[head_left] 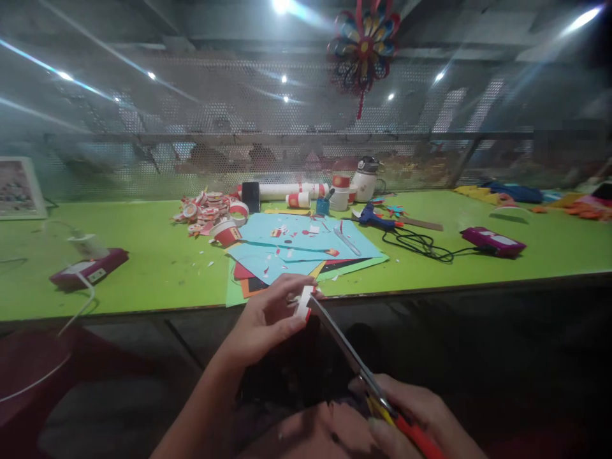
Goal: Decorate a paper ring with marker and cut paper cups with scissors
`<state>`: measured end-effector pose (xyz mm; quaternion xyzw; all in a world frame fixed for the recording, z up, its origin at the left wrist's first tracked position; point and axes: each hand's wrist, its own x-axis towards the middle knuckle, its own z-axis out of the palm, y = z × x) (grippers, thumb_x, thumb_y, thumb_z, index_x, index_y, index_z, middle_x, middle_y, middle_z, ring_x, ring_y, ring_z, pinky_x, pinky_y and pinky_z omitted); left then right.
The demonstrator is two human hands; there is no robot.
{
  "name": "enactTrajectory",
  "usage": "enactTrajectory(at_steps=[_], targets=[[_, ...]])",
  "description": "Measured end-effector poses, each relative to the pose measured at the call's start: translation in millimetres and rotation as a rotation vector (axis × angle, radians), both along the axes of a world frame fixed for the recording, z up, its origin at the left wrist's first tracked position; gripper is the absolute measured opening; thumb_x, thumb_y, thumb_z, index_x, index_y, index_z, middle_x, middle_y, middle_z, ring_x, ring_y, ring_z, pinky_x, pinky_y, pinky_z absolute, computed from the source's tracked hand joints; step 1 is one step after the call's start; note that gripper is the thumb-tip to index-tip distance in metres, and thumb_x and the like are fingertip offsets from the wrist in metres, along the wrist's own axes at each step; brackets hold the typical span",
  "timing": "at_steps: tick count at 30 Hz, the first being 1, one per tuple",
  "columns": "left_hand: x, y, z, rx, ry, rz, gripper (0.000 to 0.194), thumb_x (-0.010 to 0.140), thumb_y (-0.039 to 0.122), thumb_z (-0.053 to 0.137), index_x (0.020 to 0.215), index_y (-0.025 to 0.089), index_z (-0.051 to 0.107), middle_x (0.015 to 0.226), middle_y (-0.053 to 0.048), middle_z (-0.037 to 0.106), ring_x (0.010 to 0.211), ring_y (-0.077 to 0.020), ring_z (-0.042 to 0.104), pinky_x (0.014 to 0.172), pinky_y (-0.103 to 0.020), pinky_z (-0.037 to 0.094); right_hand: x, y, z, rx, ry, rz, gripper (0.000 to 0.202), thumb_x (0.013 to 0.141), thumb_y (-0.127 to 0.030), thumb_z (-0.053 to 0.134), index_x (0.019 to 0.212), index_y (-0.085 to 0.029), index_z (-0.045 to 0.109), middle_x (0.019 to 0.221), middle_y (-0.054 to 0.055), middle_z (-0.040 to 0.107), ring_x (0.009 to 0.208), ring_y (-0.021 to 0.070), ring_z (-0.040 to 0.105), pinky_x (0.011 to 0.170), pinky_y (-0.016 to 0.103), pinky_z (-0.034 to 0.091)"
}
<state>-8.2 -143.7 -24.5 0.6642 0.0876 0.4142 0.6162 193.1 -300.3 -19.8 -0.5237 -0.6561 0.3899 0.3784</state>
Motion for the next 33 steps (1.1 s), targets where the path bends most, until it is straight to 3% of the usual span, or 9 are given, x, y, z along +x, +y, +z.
enactTrajectory(at_steps=[6, 11, 16, 24, 33], targets=[[4.5, -7.2, 0.2, 0.18, 0.071, 0.159, 0.039, 0.086, 0.019, 0.063, 0.124, 0.026, 0.057, 0.13, -0.01, 0.051, 0.122, -0.024, 0.05, 0.1, -0.033, 0.045, -3.5, -2.1, -10.2, 0.226, -0.303, -0.109, 0.024, 0.091, -0.03, 0.053, 0.107, -0.02, 0.067, 0.083, 0.005, 0.069, 0.074, 0.0167, 0.066, 0.069, 0.023, 0.056], [4.7, -8.3, -3.6, 0.42, 0.185, 0.361, 0.046, 0.087, 0.016, 0.06, 0.131, 0.029, 0.051, 0.137, -0.008, 0.051, 0.132, -0.0224, 0.043, 0.111, -0.035, 0.036, 4.3, -6.9, -20.4, 0.308, -0.537, -0.217, 0.031, 0.089, -0.028, 0.057, 0.118, -0.019, 0.062, 0.089, 0.008, 0.068, 0.082, 0.0206, 0.067, 0.072, 0.027, 0.057], [3.4, -6.2, -7.3, 0.594, 0.278, 0.437, 0.053, 0.087, 0.014, 0.059, 0.136, 0.03, 0.046, 0.139, -0.008, 0.052, 0.131, -0.0222, 0.046, 0.111, -0.039, 0.038, 10.0, -7.9, -22.8, 0.438, -0.682, -0.249, 0.035, 0.088, -0.027, 0.056, 0.121, -0.018, 0.06, 0.084, 0.007, 0.067, 0.077, 0.0212, 0.066, 0.068, 0.031, 0.058], [3.6, -8.0, -18.6, 0.662, 0.292, 0.575, 0.054, 0.085, 0.014, 0.062, 0.135, 0.027, 0.048, 0.137, -0.008, 0.055, 0.129, -0.0228, 0.049, 0.11, -0.04, 0.042, 11.5, -9.9, -24.9, 0.476, -0.83, -0.22, 0.041, 0.091, -0.027, 0.052, 0.128, -0.011, 0.052, 0.083, 0.009, 0.064, 0.074, 0.0222, 0.064, 0.064, 0.034, 0.056], [8.0, -16.3, -24.7, 0.555, 0.265, 0.639, 0.056, 0.083, 0.017, 0.067, 0.135, 0.028, 0.05, 0.134, -0.007, 0.059, 0.124, -0.024, 0.056, 0.108, -0.041, 0.045, 11.6, -7.8, -28.1, 0.527, -0.851, -0.208, 0.043, 0.098, -0.035, 0.035, 0.128, -0.007, 0.048, 0.08, 0.009, 0.061, 0.069, 0.0226, 0.064, 0.058, 0.035, 0.055]])
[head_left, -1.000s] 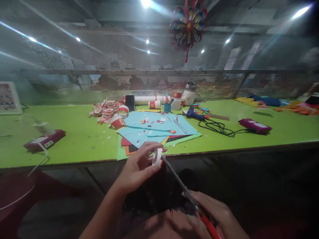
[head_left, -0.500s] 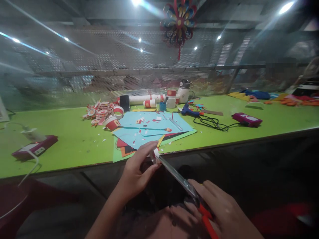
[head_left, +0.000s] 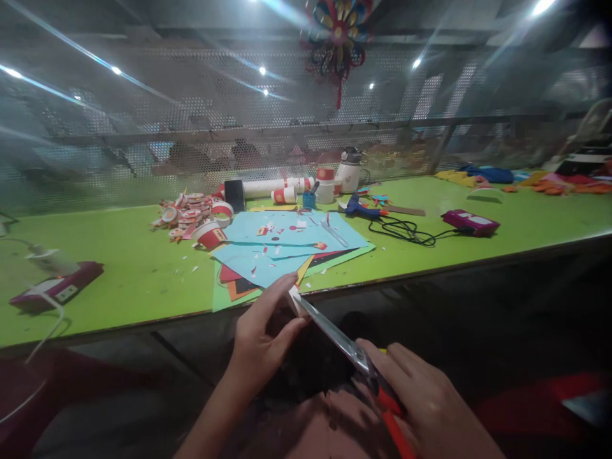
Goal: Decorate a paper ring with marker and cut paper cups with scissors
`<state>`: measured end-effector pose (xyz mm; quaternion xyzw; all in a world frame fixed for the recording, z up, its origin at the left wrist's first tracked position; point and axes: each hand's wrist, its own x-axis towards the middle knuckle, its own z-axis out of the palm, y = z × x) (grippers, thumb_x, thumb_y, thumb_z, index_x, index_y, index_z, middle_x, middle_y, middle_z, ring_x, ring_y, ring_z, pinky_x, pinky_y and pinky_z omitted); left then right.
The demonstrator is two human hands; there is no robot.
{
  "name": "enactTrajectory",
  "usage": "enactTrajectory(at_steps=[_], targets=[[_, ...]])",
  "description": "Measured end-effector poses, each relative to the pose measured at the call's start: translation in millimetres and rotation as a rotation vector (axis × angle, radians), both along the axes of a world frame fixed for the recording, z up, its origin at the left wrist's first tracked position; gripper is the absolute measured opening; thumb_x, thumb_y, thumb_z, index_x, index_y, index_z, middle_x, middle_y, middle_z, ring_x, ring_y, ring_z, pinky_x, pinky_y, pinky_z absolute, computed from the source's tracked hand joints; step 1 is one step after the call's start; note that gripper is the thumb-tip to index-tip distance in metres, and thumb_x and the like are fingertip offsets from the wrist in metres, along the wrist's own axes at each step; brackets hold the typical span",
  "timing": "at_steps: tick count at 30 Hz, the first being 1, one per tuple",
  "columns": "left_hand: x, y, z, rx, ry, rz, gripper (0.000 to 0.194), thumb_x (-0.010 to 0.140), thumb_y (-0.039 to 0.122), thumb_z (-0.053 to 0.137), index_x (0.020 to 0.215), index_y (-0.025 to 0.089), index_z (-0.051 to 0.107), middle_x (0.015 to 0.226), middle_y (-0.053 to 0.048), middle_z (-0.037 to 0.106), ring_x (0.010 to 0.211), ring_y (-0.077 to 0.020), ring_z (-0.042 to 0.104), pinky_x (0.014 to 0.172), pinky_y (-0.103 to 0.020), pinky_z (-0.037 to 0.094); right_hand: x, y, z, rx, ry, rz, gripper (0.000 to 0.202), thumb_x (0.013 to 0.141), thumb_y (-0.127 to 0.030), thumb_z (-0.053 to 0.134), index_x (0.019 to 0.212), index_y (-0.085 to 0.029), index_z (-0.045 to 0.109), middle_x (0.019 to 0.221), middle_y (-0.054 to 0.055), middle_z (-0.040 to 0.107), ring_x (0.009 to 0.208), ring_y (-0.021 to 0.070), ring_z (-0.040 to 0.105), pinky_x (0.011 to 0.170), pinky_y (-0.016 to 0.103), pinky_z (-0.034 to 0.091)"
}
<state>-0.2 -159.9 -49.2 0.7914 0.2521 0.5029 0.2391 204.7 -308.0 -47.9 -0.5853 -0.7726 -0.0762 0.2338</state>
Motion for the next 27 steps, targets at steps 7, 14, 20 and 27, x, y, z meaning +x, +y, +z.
enactTrajectory(at_steps=[7, 14, 20, 27], targets=[[0.0, -3.6, 0.3, 0.01, -0.015, 0.007, 0.057, 0.082, 0.015, 0.067, 0.134, 0.026, 0.05, 0.134, -0.008, 0.059, 0.123, -0.0251, 0.056, 0.108, -0.042, 0.046, -0.3, -0.8, 7.3, 0.066, -0.007, 0.014, 0.043, 0.1, -0.036, 0.028, 0.123, -0.008, 0.052, 0.074, 0.008, 0.061, 0.064, 0.0217, 0.064, 0.052, 0.033, 0.053], [1.5, -8.2, 1.4, 0.014, -0.037, 0.033, 0.056, 0.081, 0.015, 0.068, 0.134, 0.026, 0.05, 0.133, -0.008, 0.059, 0.123, -0.025, 0.056, 0.107, -0.042, 0.046, -2.4, -0.9, 6.1, 0.02, 0.021, 0.025, 0.038, 0.095, -0.028, 0.041, 0.123, -0.005, 0.053, 0.074, 0.008, 0.062, 0.064, 0.0217, 0.064, 0.052, 0.032, 0.052], [4.8, -9.9, 3.3, 0.047, -0.048, 0.069, 0.054, 0.082, 0.016, 0.067, 0.133, 0.025, 0.051, 0.133, -0.008, 0.06, 0.121, -0.0234, 0.058, 0.107, -0.042, 0.046, -2.2, -2.7, -1.5, -0.029, 0.058, 0.022, 0.039, 0.09, -0.023, 0.048, 0.124, -0.005, 0.051, 0.076, 0.008, 0.063, 0.066, 0.0221, 0.064, 0.055, 0.033, 0.053], [5.6, -11.3, 5.3, 0.085, -0.027, 0.111, 0.053, 0.082, 0.016, 0.067, 0.132, 0.025, 0.051, 0.132, -0.007, 0.06, 0.122, -0.0222, 0.057, 0.108, -0.038, 0.045, -5.3, -2.3, 3.7, -0.015, 0.022, 0.027, 0.04, 0.087, -0.023, 0.056, 0.122, -0.005, 0.051, 0.074, 0.009, 0.063, 0.064, 0.0235, 0.064, 0.051, 0.032, 0.051]])
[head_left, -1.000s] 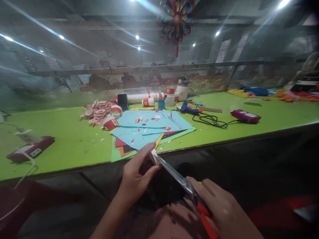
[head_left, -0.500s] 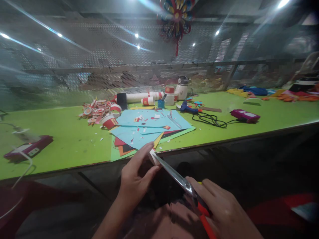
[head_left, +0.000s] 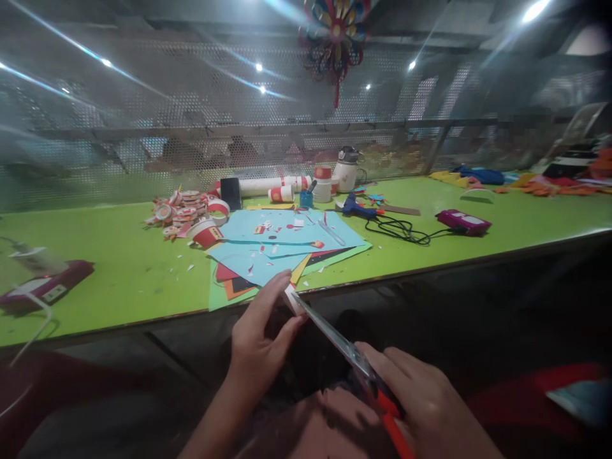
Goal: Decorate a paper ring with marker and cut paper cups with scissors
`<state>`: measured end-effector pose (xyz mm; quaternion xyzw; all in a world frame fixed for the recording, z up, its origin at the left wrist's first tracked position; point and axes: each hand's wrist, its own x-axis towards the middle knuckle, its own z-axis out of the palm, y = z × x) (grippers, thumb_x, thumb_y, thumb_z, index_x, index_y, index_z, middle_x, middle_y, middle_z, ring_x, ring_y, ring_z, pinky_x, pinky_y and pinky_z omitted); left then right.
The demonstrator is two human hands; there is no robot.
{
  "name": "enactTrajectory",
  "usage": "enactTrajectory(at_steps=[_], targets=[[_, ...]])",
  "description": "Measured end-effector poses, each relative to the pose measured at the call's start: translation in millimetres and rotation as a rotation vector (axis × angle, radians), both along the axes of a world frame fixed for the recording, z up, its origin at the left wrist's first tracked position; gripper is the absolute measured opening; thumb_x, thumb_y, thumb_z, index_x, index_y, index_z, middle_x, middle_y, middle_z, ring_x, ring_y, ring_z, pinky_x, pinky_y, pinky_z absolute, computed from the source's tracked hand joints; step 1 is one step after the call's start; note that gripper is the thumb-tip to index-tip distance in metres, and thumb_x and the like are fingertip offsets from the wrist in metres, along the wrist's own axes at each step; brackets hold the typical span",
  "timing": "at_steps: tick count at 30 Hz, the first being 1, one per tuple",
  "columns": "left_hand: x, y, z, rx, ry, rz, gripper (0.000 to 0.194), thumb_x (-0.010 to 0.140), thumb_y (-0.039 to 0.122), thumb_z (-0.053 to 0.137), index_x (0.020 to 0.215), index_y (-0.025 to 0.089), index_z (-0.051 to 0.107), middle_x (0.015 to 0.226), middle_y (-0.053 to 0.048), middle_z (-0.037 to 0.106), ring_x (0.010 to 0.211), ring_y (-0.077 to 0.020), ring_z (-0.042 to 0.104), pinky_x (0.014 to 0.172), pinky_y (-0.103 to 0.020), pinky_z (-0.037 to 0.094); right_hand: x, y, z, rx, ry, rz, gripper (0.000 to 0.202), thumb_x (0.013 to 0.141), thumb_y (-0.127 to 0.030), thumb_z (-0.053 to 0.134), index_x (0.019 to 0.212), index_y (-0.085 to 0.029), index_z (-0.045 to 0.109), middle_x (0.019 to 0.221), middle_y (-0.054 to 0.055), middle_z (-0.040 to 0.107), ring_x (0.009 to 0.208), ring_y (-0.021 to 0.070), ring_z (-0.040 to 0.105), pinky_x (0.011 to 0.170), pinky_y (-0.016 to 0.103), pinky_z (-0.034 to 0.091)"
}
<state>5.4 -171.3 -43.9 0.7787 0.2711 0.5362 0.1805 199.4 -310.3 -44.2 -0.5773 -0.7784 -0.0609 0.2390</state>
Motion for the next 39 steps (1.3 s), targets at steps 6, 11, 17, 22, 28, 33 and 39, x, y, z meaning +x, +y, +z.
enactTrajectory(at_steps=[6, 11, 17, 22, 28, 33, 39], targets=[[-1.3, 1.0, -0.8, 0.038, -0.019, 0.003, 0.054, 0.081, 0.014, 0.067, 0.132, 0.024, 0.051, 0.132, -0.009, 0.06, 0.122, -0.0237, 0.057, 0.108, -0.041, 0.045, -2.9, -1.6, 6.8, -0.035, 0.033, -0.021, 0.037, 0.087, -0.023, 0.055, 0.121, -0.009, 0.053, 0.077, 0.008, 0.064, 0.068, 0.0223, 0.064, 0.057, 0.032, 0.053], [-1.8, 2.4, -1.0, 0.064, -0.042, 0.02, 0.055, 0.081, 0.013, 0.067, 0.132, 0.024, 0.051, 0.132, -0.009, 0.06, 0.122, -0.0238, 0.057, 0.107, -0.041, 0.046, -2.7, -0.5, 14.1, -0.031, 0.021, -0.019, 0.039, 0.082, -0.014, 0.051, 0.121, -0.012, 0.052, 0.079, 0.007, 0.064, 0.07, 0.0211, 0.064, 0.062, 0.033, 0.056], [-3.2, 3.1, 0.9, 0.131, -0.042, 0.031, 0.057, 0.08, 0.011, 0.067, 0.134, 0.023, 0.05, 0.132, -0.01, 0.06, 0.123, -0.0235, 0.057, 0.107, -0.041, 0.046, -0.6, 3.5, 13.9, -0.014, 0.019, 0.019, 0.043, 0.079, -0.01, 0.047, 0.122, -0.012, 0.052, 0.078, 0.006, 0.063, 0.068, 0.0202, 0.063, 0.059, 0.031, 0.054], [-3.5, 3.0, 1.3, 0.148, -0.056, 0.024, 0.06, 0.079, 0.009, 0.068, 0.134, 0.022, 0.05, 0.133, -0.01, 0.059, 0.124, -0.0227, 0.055, 0.108, -0.04, 0.045, -1.6, 4.4, 13.9, 0.016, 0.036, 0.021, 0.042, 0.081, -0.013, 0.047, 0.123, -0.012, 0.053, 0.076, 0.006, 0.064, 0.066, 0.0195, 0.063, 0.059, 0.029, 0.052], [-0.1, 2.7, -0.6, 0.148, -0.098, 0.023, 0.059, 0.079, 0.008, 0.067, 0.134, 0.022, 0.05, 0.133, -0.01, 0.059, 0.124, -0.0239, 0.055, 0.108, -0.041, 0.044, -2.9, 3.5, 15.0, 0.031, 0.049, 0.013, 0.041, 0.081, -0.013, 0.049, 0.122, -0.014, 0.056, 0.074, 0.005, 0.064, 0.065, 0.0193, 0.062, 0.058, 0.028, 0.051], [1.0, 2.9, 0.8, 0.151, -0.091, 0.02, 0.058, 0.08, 0.009, 0.067, 0.134, 0.022, 0.051, 0.133, -0.01, 0.059, 0.124, -0.0241, 0.055, 0.108, -0.041, 0.045, -0.2, 4.6, 9.5, 0.034, 0.003, 0.025, 0.043, 0.081, -0.012, 0.048, 0.123, -0.008, 0.054, 0.073, 0.007, 0.063, 0.064, 0.0205, 0.062, 0.056, 0.03, 0.052], [-1.4, 2.6, 2.8, 0.14, -0.073, 0.007, 0.059, 0.079, 0.008, 0.068, 0.133, 0.022, 0.05, 0.133, -0.01, 0.059, 0.124, -0.0234, 0.055, 0.108, -0.039, 0.045, 1.9, 3.0, 13.1, -0.029, 0.032, 0.009, 0.041, 0.079, -0.011, 0.052, 0.12, -0.008, 0.058, 0.075, 0.008, 0.064, 0.067, 0.0213, 0.063, 0.057, 0.031, 0.053]])
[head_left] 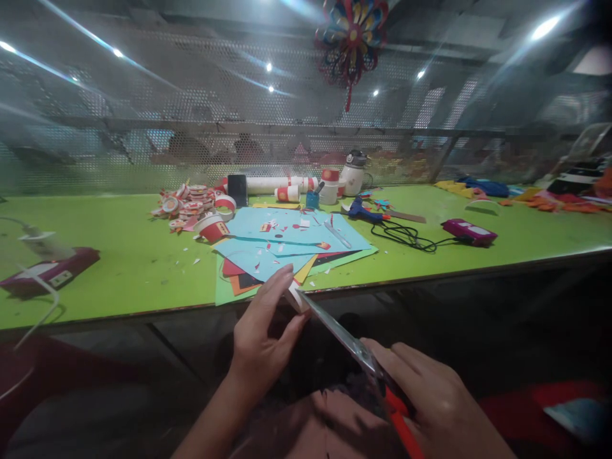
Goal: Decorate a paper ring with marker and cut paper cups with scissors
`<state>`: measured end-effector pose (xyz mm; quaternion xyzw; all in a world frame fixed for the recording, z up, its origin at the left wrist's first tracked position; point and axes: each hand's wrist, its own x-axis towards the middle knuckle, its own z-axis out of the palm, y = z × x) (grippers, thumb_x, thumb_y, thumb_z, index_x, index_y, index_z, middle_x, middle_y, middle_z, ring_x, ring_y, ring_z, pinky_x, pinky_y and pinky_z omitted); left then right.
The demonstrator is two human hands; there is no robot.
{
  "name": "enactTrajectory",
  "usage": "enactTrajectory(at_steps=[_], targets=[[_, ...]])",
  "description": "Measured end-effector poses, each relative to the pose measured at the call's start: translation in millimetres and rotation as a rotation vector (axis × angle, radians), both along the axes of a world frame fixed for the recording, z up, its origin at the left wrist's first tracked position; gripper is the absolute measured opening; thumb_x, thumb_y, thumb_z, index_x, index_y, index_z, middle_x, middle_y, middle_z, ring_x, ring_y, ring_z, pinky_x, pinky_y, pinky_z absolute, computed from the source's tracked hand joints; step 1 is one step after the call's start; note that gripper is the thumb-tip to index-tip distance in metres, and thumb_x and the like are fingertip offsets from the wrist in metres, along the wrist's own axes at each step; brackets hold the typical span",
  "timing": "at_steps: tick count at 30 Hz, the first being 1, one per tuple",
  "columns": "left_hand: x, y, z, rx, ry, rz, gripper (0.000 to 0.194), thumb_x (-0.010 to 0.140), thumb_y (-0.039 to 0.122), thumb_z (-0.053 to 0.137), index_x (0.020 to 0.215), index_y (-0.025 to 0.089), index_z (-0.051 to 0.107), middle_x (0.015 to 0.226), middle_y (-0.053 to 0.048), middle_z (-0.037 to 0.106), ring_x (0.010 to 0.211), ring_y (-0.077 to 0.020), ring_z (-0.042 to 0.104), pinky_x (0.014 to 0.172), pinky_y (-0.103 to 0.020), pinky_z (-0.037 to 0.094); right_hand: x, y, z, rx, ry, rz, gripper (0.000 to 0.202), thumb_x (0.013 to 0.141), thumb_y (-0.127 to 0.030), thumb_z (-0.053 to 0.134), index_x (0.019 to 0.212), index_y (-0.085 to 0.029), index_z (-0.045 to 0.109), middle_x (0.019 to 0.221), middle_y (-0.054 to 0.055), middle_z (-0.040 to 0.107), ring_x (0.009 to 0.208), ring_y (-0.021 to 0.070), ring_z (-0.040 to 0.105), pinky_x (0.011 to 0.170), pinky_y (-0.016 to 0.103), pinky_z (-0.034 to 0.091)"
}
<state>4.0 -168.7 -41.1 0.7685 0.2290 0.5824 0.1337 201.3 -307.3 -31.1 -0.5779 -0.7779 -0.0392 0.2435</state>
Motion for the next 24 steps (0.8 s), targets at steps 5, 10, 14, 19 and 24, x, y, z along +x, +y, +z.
enactTrajectory(at_steps=[5, 10, 14, 19, 24], targets=[[-4.3, 3.0, 0.1, -0.056, 0.015, -0.029, 0.058, 0.078, 0.01, 0.068, 0.132, 0.023, 0.051, 0.132, -0.01, 0.06, 0.123, -0.0243, 0.056, 0.107, -0.041, 0.045, -5.1, 0.8, 28.0, -0.264, 0.27, 0.01, 0.025, 0.085, -0.02, 0.056, 0.108, -0.022, 0.066, 0.078, 0.003, 0.068, 0.07, 0.0181, 0.065, 0.064, 0.027, 0.055], [-15.2, 2.6, 6.4, -0.364, -0.029, -0.235, 0.05, 0.084, 0.016, 0.064, 0.132, 0.026, 0.052, 0.134, -0.009, 0.058, 0.121, -0.0235, 0.057, 0.1, -0.034, 0.051, 2.7, 2.9, 42.4, -0.477, 0.52, 0.101, 0.025, 0.09, -0.029, 0.054, 0.107, -0.025, 0.071, 0.081, 0.003, 0.072, 0.074, 0.0205, 0.07, 0.061, 0.026, 0.056], [-22.3, 1.8, 13.7, -0.518, -0.093, -0.463, 0.046, 0.085, 0.016, 0.063, 0.129, 0.026, 0.053, 0.136, -0.011, 0.056, 0.112, -0.0222, 0.062, 0.092, -0.03, 0.055, 13.1, 0.8, 38.4, -0.484, 0.554, 0.103, 0.028, 0.087, -0.036, 0.059, 0.112, -0.03, 0.071, 0.092, 0.006, 0.074, 0.082, 0.0245, 0.071, 0.067, 0.032, 0.058], [-29.2, 6.7, 19.3, -0.621, -0.123, -0.663, 0.047, 0.082, 0.016, 0.067, 0.128, 0.021, 0.058, 0.138, -0.013, 0.054, 0.119, -0.0273, 0.057, 0.097, -0.033, 0.05, 11.5, -0.8, 40.4, -0.567, 0.599, 0.134, 0.036, 0.084, -0.048, 0.06, 0.106, -0.023, 0.075, 0.087, 0.005, 0.074, 0.08, 0.0243, 0.071, 0.069, 0.03, 0.056], [-35.2, 11.9, 24.0, -0.701, -0.058, -0.824, 0.05, 0.08, 0.028, 0.069, 0.128, 0.018, 0.059, 0.128, -0.014, 0.06, 0.111, -0.0271, 0.059, 0.09, -0.029, 0.049, 6.9, -8.9, 47.6, -0.694, 0.732, 0.07, 0.045, 0.081, -0.053, 0.061, 0.111, -0.022, 0.073, 0.092, 0.007, 0.075, 0.096, 0.031, 0.069, 0.08, 0.035, 0.056]])
